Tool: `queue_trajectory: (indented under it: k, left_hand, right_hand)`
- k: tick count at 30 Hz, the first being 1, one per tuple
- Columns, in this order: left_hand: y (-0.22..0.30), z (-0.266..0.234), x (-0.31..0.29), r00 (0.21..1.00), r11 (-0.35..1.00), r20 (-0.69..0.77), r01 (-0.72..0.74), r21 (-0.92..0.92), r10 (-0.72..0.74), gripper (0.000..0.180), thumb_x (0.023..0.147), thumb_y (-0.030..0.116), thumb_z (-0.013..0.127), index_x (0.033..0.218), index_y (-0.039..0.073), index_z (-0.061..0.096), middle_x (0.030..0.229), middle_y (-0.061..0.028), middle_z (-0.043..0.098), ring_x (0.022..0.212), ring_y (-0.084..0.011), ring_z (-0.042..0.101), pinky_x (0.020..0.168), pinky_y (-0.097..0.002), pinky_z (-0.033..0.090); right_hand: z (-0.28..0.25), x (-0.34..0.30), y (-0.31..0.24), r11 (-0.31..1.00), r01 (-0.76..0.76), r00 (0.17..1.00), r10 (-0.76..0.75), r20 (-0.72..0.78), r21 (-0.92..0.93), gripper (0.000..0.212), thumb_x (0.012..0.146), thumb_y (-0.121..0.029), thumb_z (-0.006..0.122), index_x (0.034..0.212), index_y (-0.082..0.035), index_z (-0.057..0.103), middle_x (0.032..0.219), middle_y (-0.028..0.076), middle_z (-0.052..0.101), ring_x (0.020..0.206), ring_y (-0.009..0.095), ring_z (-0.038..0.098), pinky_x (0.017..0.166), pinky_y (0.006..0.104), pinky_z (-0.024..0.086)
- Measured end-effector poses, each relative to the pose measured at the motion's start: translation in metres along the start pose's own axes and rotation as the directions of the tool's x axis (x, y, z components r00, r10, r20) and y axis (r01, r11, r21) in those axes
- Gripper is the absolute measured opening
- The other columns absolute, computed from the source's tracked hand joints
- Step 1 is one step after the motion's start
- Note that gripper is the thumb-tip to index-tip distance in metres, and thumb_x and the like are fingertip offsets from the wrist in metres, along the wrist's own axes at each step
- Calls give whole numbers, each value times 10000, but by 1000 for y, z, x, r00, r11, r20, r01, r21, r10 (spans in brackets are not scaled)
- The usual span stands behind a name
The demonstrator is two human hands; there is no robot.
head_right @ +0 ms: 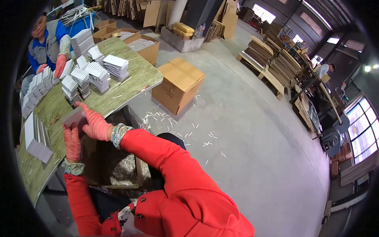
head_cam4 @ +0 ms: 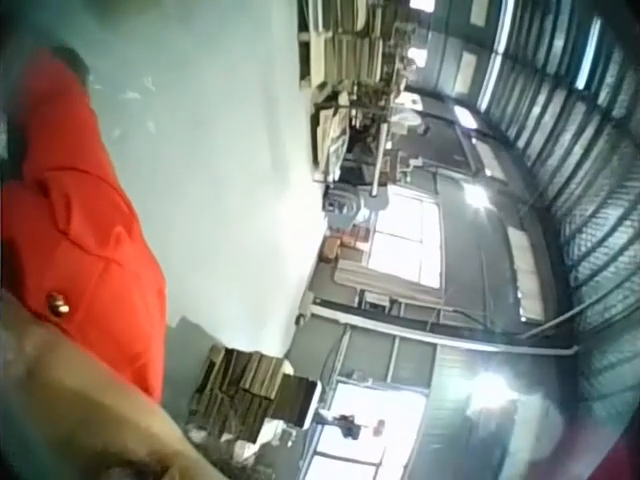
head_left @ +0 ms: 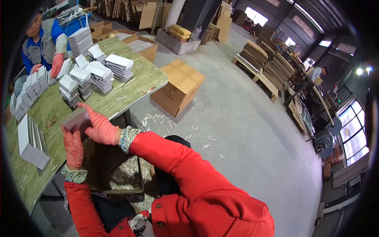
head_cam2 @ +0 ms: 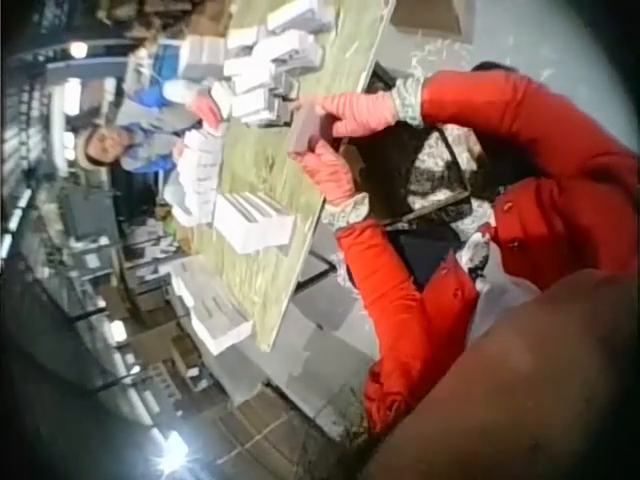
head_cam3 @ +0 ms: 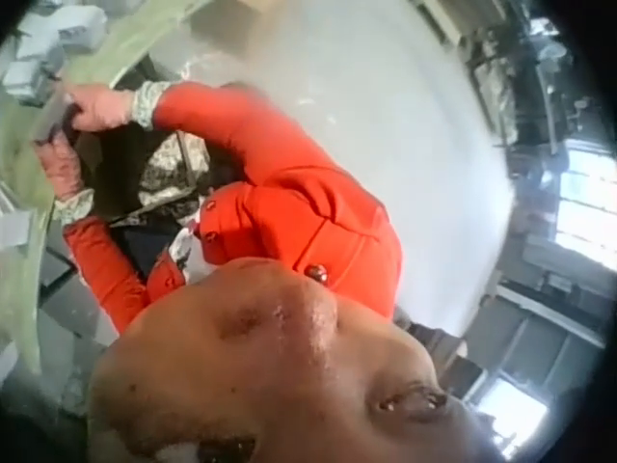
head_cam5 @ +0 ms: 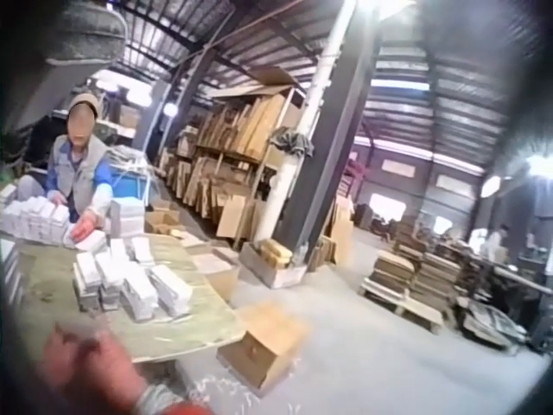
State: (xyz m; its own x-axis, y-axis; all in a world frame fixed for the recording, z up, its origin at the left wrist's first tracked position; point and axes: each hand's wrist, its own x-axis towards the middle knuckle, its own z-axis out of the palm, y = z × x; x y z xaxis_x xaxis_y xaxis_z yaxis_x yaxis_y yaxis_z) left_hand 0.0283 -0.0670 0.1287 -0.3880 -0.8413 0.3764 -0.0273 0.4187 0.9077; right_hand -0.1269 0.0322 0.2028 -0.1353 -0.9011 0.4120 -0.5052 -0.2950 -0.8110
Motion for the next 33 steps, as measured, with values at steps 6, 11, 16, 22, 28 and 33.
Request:
queue_trajectory:
  k: [6, 11, 16, 22, 28, 33]
  left_hand:
    - [12, -6, -4, 992, 993, -41, -117, 27, 118, 444, 975, 179, 488, 1362, -5, 373, 1266, -128, 509, 1118, -179, 486, 978, -307, 377]
    - [-7, 4, 1, 990, 965, -70, -101, 242, 121, 386, 973, 172, 486, 1320, 12, 426, 1233, -113, 529, 1087, -182, 496, 966, -311, 382]
    - [34, -8, -14, 999, 998, 6, -54, 8, 54, 326, 973, 213, 479, 1248, 38, 475, 1160, -102, 549, 1034, -180, 518, 917, -312, 414]
    - [54, 9, 2, 938, 977, -288, -212, -30, 195, 286, 975, 294, 493, 1044, 22, 549, 853, -59, 580, 813, -145, 543, 724, -299, 463]
    - [79, 27, -30, 922, 984, -360, -169, -51, 140, 287, 975, 272, 496, 1040, -2, 551, 850, -103, 592, 809, -166, 557, 716, -316, 464]
    - [68, 31, -37, 921, 969, -391, -103, -223, 8, 307, 989, 282, 457, 1040, -4, 556, 857, -105, 608, 799, -173, 568, 704, -311, 465]
  right_hand:
    - [1, 7, 29, 963, 262, 960, -267, -83, -60, 589, 725, 8, 547, 1295, -46, 409, 957, 236, 593, 919, 439, 567, 818, 437, 475]
    - [-1, 5, 52, 982, 132, 991, -135, -17, -136, 414, 741, -14, 570, 1151, -8, 509, 988, 240, 595, 939, 430, 566, 836, 435, 473]
    - [9, 0, 49, 975, 192, 981, -192, 3, -115, 368, 749, -27, 578, 1112, 9, 531, 984, 243, 604, 961, 409, 574, 837, 431, 476]
    - [5, 11, 15, 916, -203, 963, 123, 240, 346, 337, 909, -151, 575, 1217, -22, 528, 1028, 68, 633, 927, 125, 567, 833, 275, 461]
    - [28, 13, -19, 906, 4, 975, 91, -205, 422, 400, 979, -396, 425, 1001, -33, 591, 767, -23, 512, 693, 86, 451, 675, 254, 401]
    - [38, 19, -28, 853, -147, 951, 260, -164, 501, 418, 975, -409, 430, 776, -66, 560, 669, -26, 506, 636, 92, 456, 629, 254, 391]
